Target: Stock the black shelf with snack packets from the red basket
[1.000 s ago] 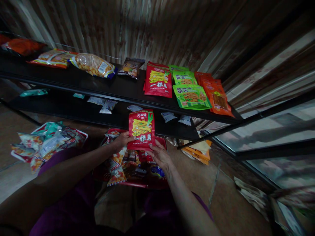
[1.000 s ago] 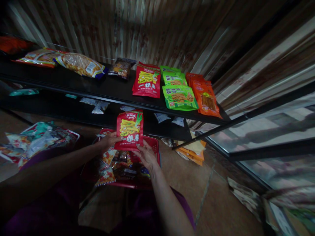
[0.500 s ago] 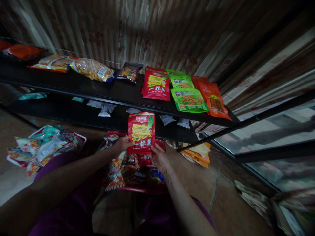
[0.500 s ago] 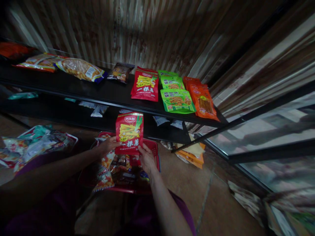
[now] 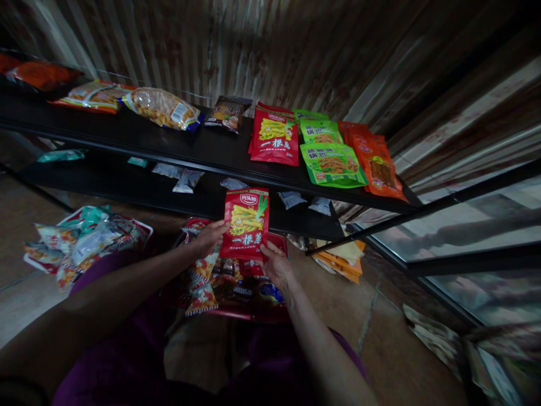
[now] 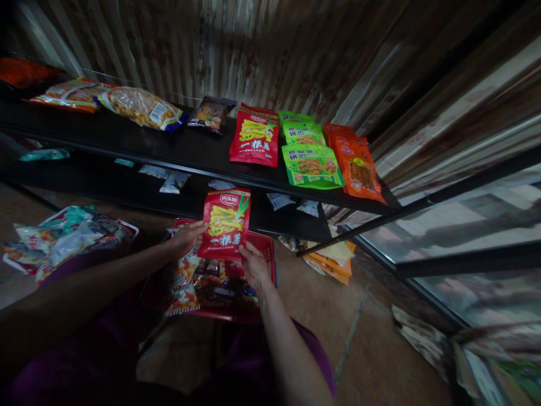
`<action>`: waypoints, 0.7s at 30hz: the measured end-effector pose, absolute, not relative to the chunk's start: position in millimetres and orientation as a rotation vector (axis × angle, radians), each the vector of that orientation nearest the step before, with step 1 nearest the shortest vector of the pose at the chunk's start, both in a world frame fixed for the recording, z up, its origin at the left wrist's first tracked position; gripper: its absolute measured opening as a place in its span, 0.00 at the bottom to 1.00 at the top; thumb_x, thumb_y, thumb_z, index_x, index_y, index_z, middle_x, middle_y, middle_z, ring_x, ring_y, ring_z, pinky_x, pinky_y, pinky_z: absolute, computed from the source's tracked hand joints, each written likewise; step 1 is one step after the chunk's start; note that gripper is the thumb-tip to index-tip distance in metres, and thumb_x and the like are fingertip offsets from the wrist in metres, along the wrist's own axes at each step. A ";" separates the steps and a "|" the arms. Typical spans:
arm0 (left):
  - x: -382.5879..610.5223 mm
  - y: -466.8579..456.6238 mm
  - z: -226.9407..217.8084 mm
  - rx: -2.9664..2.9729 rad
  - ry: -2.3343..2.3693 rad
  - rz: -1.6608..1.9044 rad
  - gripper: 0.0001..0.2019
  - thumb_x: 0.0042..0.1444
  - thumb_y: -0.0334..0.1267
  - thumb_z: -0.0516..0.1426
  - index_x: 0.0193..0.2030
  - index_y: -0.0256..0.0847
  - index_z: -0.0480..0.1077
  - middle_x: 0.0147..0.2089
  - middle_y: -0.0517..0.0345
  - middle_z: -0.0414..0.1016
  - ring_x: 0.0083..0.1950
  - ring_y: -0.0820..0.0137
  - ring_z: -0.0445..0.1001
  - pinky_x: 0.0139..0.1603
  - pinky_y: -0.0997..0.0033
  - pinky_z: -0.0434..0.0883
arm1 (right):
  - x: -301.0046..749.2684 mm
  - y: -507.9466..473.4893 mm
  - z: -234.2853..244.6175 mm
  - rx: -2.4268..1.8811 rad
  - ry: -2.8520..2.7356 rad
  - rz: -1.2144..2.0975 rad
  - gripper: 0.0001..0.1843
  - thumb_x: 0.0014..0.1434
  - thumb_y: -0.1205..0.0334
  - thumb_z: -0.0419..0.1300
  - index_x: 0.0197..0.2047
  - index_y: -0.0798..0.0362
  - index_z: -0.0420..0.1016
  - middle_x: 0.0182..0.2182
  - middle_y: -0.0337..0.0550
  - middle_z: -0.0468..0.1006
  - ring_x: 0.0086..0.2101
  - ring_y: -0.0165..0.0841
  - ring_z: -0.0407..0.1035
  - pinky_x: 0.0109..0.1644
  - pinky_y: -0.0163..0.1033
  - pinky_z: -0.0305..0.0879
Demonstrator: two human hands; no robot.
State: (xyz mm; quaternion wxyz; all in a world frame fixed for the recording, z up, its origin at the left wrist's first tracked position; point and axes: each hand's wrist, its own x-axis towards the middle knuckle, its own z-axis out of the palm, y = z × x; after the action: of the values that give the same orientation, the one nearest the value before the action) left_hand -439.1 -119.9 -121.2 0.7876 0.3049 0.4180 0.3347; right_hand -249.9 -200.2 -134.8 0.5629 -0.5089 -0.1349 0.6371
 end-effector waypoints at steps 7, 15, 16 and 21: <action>-439.6 -119.2 -121.9 0.687 1.007 0.711 0.15 0.53 0.43 0.60 0.46 0.39 0.72 0.42 0.50 0.79 0.39 0.66 0.77 0.38 0.70 0.71 | -250.4 -200.7 -136.5 -1.201 -0.324 1.487 0.17 0.41 0.66 0.70 0.37 0.53 0.76 0.31 0.38 0.82 0.30 0.33 0.75 0.32 0.37 0.73; -440.0 -120.3 -121.8 0.796 0.991 0.716 0.18 0.47 0.45 0.63 0.43 0.37 0.72 0.38 0.50 0.79 0.40 0.62 0.77 0.36 0.69 0.70 | -253.6 -200.9 -138.8 -1.268 -0.391 1.435 0.17 0.38 0.60 0.71 0.35 0.51 0.78 0.30 0.40 0.82 0.28 0.35 0.76 0.31 0.39 0.72; -440.1 -120.8 -122.2 0.834 0.985 0.716 0.19 0.46 0.45 0.64 0.43 0.37 0.72 0.38 0.50 0.79 0.39 0.62 0.77 0.35 0.70 0.70 | -254.3 -201.0 -140.5 -1.281 -0.434 1.406 0.16 0.39 0.59 0.70 0.35 0.51 0.78 0.30 0.40 0.82 0.28 0.36 0.76 0.33 0.41 0.73; -435.6 -124.3 -124.6 0.868 1.056 0.733 0.32 0.41 0.37 0.67 0.54 0.39 0.64 0.39 0.53 0.77 0.38 0.65 0.75 0.36 0.69 0.70 | -254.5 -201.3 -147.9 -1.379 -0.700 1.159 0.19 0.46 0.52 0.66 0.42 0.49 0.79 0.36 0.41 0.82 0.35 0.39 0.76 0.43 0.47 0.73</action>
State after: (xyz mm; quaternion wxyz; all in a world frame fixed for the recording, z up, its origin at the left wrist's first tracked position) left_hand -435.6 -124.3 -124.6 0.7143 0.3916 0.4765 0.3307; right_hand -254.5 -201.3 -147.9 0.5683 -0.5871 -0.2981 0.4935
